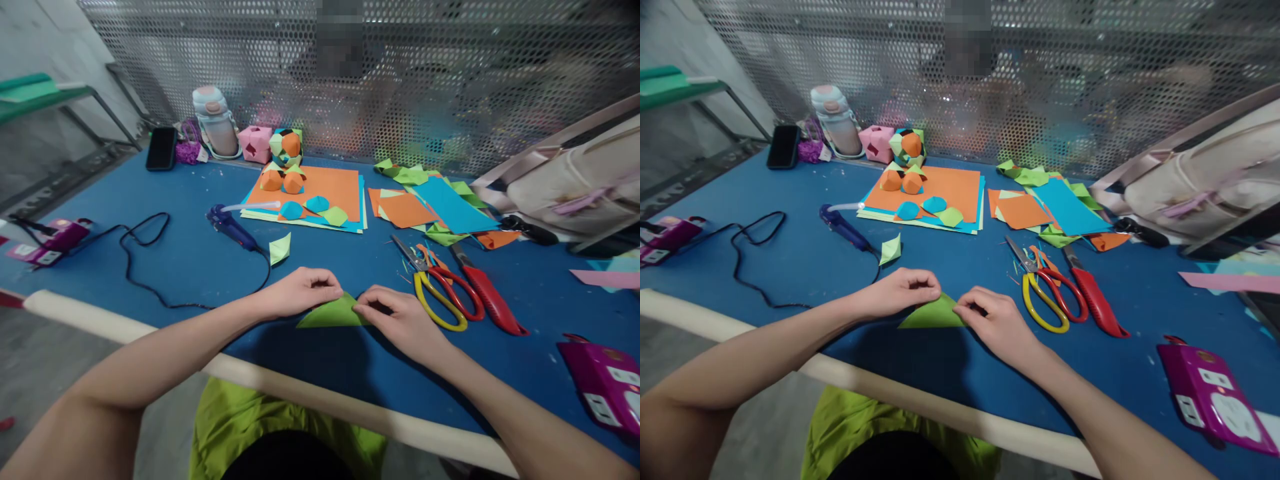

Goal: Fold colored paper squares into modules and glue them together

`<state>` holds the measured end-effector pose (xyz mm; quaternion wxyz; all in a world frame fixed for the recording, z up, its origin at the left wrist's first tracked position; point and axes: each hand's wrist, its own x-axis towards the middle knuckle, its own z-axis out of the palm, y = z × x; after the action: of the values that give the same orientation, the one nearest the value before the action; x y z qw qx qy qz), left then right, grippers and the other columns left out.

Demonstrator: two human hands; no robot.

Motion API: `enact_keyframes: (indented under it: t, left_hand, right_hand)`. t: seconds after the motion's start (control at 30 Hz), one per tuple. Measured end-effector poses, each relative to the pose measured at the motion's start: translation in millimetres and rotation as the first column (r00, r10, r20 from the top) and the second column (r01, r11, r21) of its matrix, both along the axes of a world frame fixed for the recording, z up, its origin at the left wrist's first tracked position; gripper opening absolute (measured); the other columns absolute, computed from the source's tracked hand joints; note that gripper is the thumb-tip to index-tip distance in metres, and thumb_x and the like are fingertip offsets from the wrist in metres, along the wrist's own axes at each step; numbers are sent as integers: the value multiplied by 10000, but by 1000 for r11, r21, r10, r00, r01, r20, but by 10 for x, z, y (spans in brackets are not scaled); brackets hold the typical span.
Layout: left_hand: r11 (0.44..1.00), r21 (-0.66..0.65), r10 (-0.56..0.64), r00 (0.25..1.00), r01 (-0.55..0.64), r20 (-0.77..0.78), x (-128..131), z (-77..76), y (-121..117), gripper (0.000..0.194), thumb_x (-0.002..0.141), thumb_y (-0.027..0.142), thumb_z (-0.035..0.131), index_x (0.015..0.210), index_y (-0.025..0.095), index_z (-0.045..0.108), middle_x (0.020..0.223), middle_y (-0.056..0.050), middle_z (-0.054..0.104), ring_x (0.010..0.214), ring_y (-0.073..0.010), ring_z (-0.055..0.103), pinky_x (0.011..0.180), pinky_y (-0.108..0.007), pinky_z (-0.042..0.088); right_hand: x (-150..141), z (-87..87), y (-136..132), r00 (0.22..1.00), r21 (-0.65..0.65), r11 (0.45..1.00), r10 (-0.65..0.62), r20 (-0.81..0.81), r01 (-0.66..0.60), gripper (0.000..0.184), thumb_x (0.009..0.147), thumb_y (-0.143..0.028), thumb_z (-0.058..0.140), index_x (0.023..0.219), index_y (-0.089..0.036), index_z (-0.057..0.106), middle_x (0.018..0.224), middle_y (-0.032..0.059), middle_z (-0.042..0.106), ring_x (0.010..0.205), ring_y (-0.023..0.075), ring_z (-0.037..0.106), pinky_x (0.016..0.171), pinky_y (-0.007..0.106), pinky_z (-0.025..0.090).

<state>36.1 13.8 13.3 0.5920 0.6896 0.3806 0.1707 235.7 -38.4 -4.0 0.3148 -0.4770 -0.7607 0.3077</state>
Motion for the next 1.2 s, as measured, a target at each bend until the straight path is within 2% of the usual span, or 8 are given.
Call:
enact_keyframes:
  t: [0.17, 0.3, 0.4, 0.53, 0.73, 0.83, 1.03, 1.2]
  left_hand:
    - [997, 73, 13, 999, -10, -42, -19, -3, 17, 187, 791, 273, 505, 792, 137, 633, 760, 5, 607, 725, -108, 515, 695, -208, 385]
    - [997, 63, 41, 998, -38, -47, -6, -29, 8, 169, 770, 260, 515, 742, 133, 623, 662, 24, 562, 630, -93, 474, 607, -203, 364]
    - [996, 22, 93, 995, -92, -23, 10, -48, 4, 135, 732, 252, 562, 689, 131, 600, 594, 42, 502, 573, -79, 425, 555, -200, 333]
    - [983, -79, 166, 986, -164, 23, 24, -52, 13, 143, 702, 267, 608, 651, 134, 594, 598, 38, 513, 574, -75, 424, 555, -202, 327]
    - [915, -345, 267, 955, -209, 131, 18, -78, 46, 190, 678, 295, 646, 624, 139, 551, 512, 68, 423, 461, -43, 331, 457, -191, 241]
    - [881, -399, 340, 926, -254, 162, 10, -105, 71, 204, 689, 294, 639, 627, 140, 520, 489, 80, 372, 426, -30, 282, 433, -187, 184]
    - [839, -341, 496, 854, -425, 157, 14, -111, 98, 143, 676, 225, 617, 655, 143, 501, 547, 62, 415, 454, -34, 337, 449, -186, 215]
    - [833, -215, 542, 830, -510, 130, 15, -128, 99, 112, 671, 205, 573, 635, 153, 481, 527, 67, 380, 469, -48, 313, 452, -196, 207]
  right_hand:
    - [6, 16, 25, 999, 52, 998, -31, 6, 31, 147, 845, -183, 522, 715, -193, 590, 683, -2, 601, 620, 125, 555, 576, 242, 447]
    - [21, -52, 6, 1000, 171, 985, -24, 5, 23, 126, 849, -161, 523, 795, -190, 633, 759, 25, 658, 693, 143, 609, 632, 264, 475]
    - [42, -113, -9, 998, 322, 946, -52, 46, 35, 123, 848, -157, 544, 885, -200, 653, 854, 45, 699, 777, 165, 646, 688, 298, 477]
    - [68, -132, -4, 992, 465, 885, -72, 109, 13, 135, 844, -141, 559, 919, -199, 655, 909, 63, 715, 831, 176, 665, 691, 308, 468]
    - [94, -94, 6, 987, 525, 851, -78, 141, -8, 150, 840, -126, 559, 937, -199, 648, 976, 74, 701, 848, 166, 654, 667, 301, 451]
    - [97, -82, 8, 984, 550, 834, -66, 163, -35, 141, 819, -115, 572, 918, -192, 638, 963, 71, 699, 812, 162, 639, 661, 303, 429]
    - [86, -8, 22, 936, 586, 791, -49, 348, -176, 68, 802, -155, 559, 849, -180, 602, 898, 53, 700, 707, 163, 568, 611, 317, 332]
    - [53, 41, -15, 863, 583, 755, -46, 503, -299, 72, 830, -221, 553, 868, -185, 603, 958, 27, 697, 894, 190, 573, 717, 343, 317]
